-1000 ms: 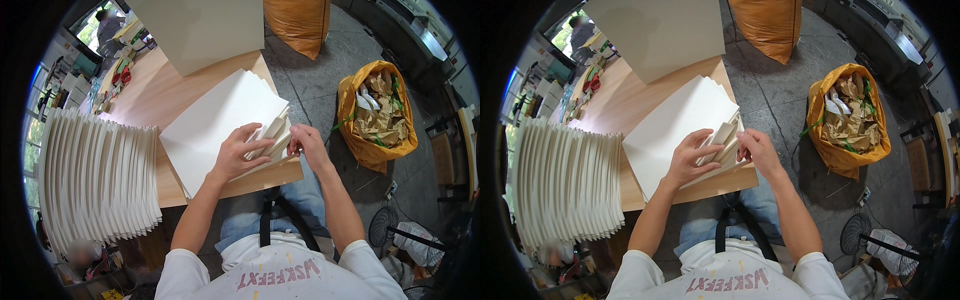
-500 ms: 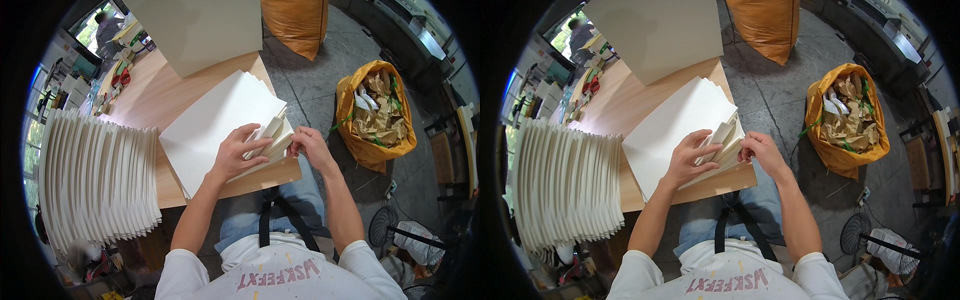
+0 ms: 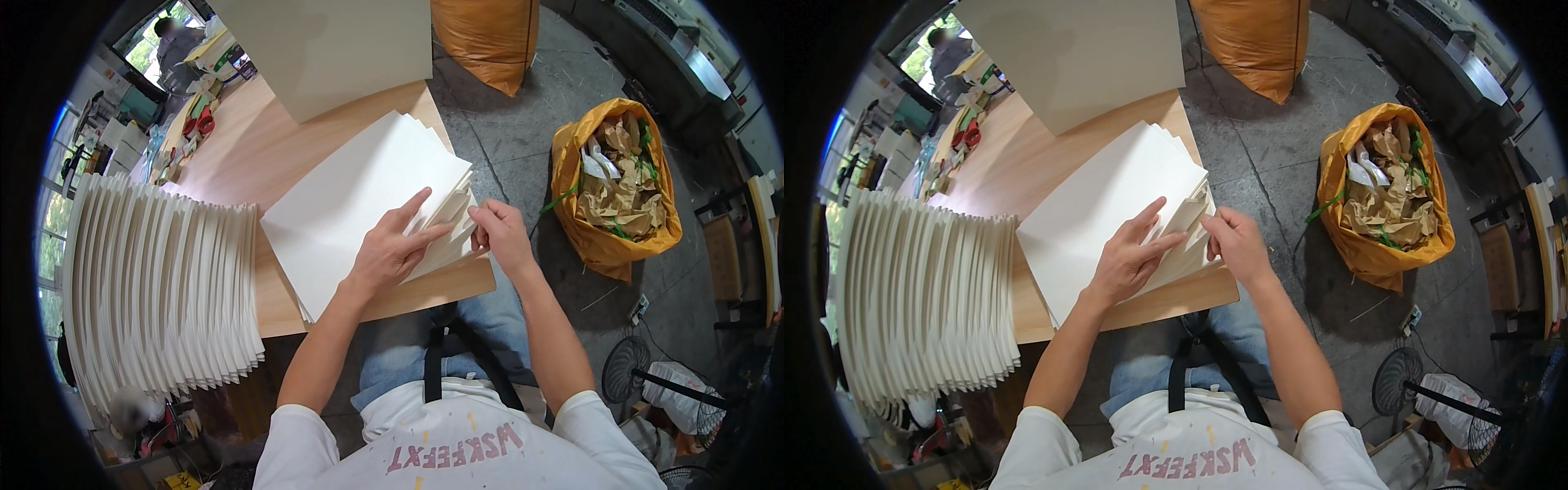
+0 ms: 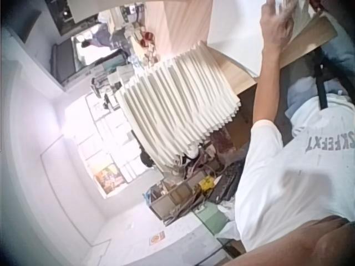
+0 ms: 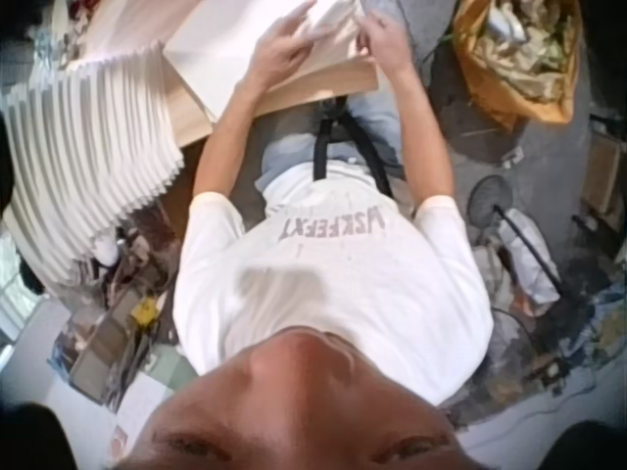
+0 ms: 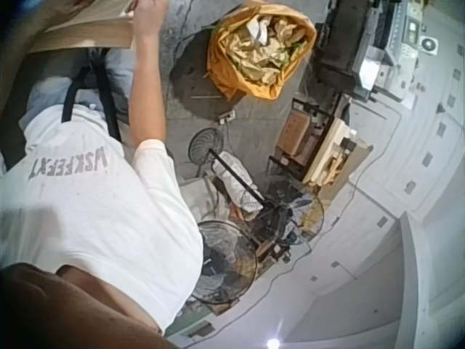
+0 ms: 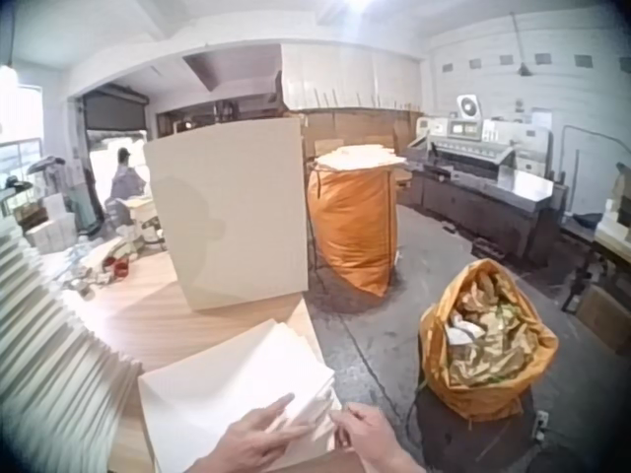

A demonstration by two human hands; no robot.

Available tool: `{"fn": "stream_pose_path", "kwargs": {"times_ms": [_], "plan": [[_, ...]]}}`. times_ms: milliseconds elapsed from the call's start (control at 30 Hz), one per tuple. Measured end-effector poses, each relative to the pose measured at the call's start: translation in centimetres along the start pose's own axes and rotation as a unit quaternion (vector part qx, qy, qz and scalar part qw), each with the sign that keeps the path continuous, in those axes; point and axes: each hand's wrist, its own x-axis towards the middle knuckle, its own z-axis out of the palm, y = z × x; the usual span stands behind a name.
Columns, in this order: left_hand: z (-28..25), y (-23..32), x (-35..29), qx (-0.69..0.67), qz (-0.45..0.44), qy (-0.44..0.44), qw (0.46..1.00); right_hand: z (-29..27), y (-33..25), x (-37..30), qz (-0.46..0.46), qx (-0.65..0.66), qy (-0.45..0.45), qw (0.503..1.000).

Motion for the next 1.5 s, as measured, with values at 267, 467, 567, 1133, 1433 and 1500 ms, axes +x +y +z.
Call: {"fn": "stream_pose_path", "kwargs": {"times_ms": [267,467,567,1133,1433,1500], "plan": [[-0.6,0.5,0.4,-0.017,-0.004,0.000,1.000,-0.6,-0.2,0.3,0.025,0.110,-0.039,0.993],[-0.2,-0.5,0.0,-0.069,0.004,0.014,0.998,-0.5,-0.1,0.4,0.016,0.102,-0.051,0.993],[-0.1,-0.6,0.1,-0.087,0.012,0.017,0.996,-0.7,-0.2,0.2,0.014,0.096,-0.046,0.994],[-0.1,-0.1,0.1,-0.015,0.018,0.029,0.999,-0.5,-0.4,0.7,0.026,0.113,-0.054,0.992],[-0.1,-0.3,0.1,-0.039,0.016,0.032,0.999,-0.7,1.4,-1.9,-0.145,-0.212,0.163,0.953],[-0.3,-0.1,-0.1,-0.035,0.012,0.028,0.999,0.0,1.3,-3.4,-0.255,-0.391,0.162,0.869]]}}
